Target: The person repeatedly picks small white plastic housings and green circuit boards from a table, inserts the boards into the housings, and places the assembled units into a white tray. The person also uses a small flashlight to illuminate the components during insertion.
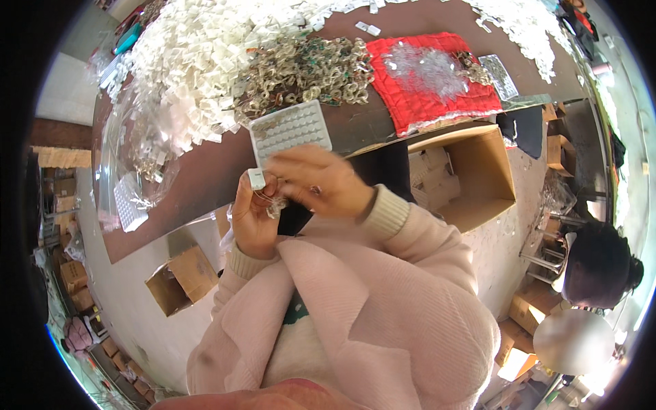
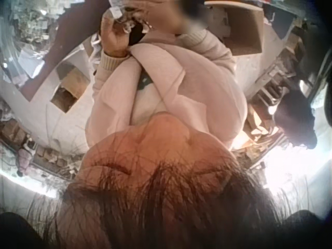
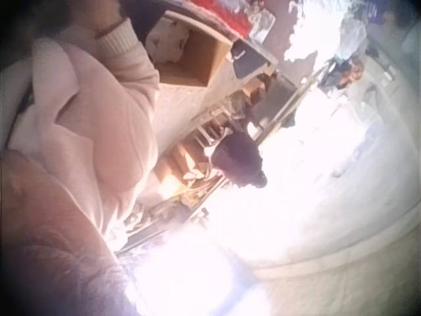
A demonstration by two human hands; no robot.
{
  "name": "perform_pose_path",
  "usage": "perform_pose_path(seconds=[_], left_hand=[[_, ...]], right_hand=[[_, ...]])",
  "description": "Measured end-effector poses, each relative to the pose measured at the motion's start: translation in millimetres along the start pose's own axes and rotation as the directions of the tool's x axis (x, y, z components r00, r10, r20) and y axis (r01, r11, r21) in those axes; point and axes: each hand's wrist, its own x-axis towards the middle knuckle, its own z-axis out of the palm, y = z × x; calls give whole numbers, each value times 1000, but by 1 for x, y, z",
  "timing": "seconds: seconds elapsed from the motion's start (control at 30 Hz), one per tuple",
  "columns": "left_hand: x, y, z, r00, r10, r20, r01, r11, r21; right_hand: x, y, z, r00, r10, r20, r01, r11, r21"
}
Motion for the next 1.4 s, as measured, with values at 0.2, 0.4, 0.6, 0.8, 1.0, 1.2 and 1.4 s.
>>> perform_pose_path(seconds=[0.2,0.4,0.6,0.8,1.0,1.2,1.4], left_hand=[[6,-1,-1,988,78,-136,-64,992,106],[10,-5,-4,997,48,-55,-45,997,59],[7,0,-3,991,57,-123,-45,994,95],[10,-3,4,973,37,-226,5,984,180],[7,-4,6,983,88,-161,-54,978,203],[6,-4,10,993,110,-40,-104,985,137],[0,2,12,985,149,-84,-134,977,164]], right_hand=[[-24,81,-104,771,189,-608,-547,686,-481],[-44,127,-132,832,205,-515,-520,609,-599],[-46,122,-125,827,153,-542,-537,504,-677],[-51,110,-120,909,293,-298,-404,439,-803],[-13,65,-95,911,211,-355,-378,770,-513],[18,-13,-13,982,116,-149,-131,987,-95],[36,-29,8,999,-3,-51,-1,997,-83]])
